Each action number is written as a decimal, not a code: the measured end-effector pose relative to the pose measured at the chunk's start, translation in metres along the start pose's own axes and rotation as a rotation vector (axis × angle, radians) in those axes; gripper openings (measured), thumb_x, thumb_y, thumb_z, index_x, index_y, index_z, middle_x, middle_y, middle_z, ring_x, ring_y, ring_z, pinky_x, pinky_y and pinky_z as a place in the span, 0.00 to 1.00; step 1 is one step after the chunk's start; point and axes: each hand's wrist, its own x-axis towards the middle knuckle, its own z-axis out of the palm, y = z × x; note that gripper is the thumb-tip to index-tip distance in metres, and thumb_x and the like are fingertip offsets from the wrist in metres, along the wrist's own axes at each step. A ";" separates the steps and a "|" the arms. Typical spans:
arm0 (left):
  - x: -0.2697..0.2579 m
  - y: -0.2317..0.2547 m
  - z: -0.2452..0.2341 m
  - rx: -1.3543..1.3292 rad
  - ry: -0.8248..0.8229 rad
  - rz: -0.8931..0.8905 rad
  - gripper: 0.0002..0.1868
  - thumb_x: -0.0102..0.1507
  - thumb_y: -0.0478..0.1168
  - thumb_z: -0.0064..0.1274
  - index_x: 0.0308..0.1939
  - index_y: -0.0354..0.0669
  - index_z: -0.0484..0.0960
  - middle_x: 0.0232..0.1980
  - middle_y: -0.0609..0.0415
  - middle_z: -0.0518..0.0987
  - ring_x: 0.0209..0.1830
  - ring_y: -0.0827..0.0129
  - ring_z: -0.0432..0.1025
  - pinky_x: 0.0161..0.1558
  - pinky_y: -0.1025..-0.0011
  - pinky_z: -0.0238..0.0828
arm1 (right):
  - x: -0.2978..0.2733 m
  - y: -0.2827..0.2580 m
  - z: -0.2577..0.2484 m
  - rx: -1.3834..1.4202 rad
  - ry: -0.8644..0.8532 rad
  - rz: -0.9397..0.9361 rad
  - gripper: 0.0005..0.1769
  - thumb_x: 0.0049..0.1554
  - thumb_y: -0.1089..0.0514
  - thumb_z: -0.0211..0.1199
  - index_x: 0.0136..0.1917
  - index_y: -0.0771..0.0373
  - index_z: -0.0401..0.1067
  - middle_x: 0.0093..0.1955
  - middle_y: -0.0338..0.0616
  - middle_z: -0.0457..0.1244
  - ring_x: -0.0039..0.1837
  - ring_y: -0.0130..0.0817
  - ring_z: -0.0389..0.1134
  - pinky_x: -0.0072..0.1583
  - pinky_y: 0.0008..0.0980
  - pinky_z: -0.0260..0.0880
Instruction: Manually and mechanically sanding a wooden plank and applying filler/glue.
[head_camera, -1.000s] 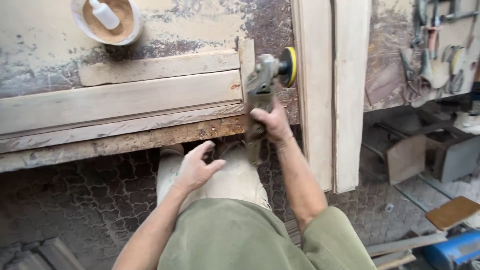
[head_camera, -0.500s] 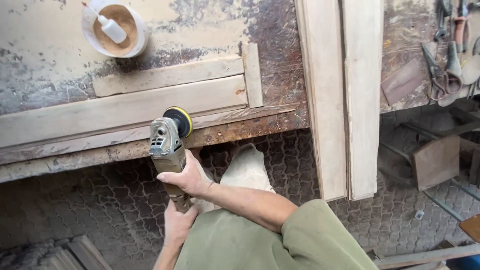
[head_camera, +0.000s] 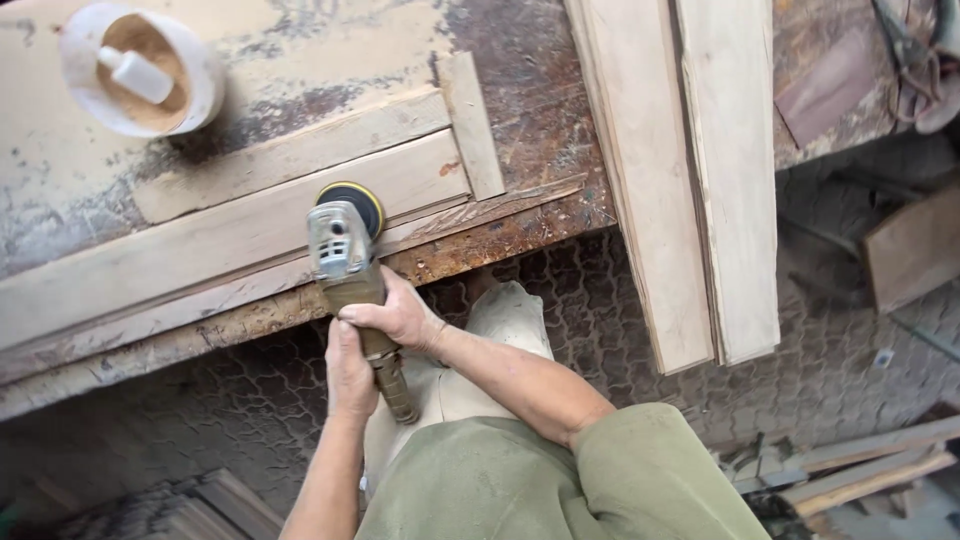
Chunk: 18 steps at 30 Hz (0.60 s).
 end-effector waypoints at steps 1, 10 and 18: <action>0.006 -0.010 0.009 0.016 -0.015 0.004 0.25 0.75 0.55 0.31 0.60 0.43 0.77 0.44 0.44 0.77 0.41 0.61 0.67 0.44 0.63 0.68 | -0.002 -0.004 -0.011 0.016 0.014 -0.007 0.33 0.43 0.46 0.80 0.58 0.58 0.73 0.47 0.45 0.69 0.51 0.31 0.68 0.50 0.37 0.73; 0.035 -0.008 0.059 0.118 -0.163 -0.032 0.22 0.68 0.57 0.50 0.53 0.43 0.79 0.34 0.50 0.78 0.33 0.65 0.70 0.36 0.60 0.72 | -0.011 -0.043 -0.069 0.091 0.172 -0.116 0.29 0.49 0.47 0.74 0.61 0.57 0.70 0.50 0.39 0.68 0.53 0.26 0.67 0.52 0.33 0.74; 0.033 0.006 0.057 0.177 -0.180 0.013 0.22 0.70 0.52 0.43 0.50 0.36 0.80 0.36 0.34 0.77 0.35 0.55 0.71 0.41 0.51 0.72 | -0.008 -0.040 -0.064 -0.037 0.172 -0.104 0.32 0.49 0.47 0.74 0.62 0.61 0.68 0.50 0.46 0.67 0.53 0.35 0.66 0.53 0.42 0.72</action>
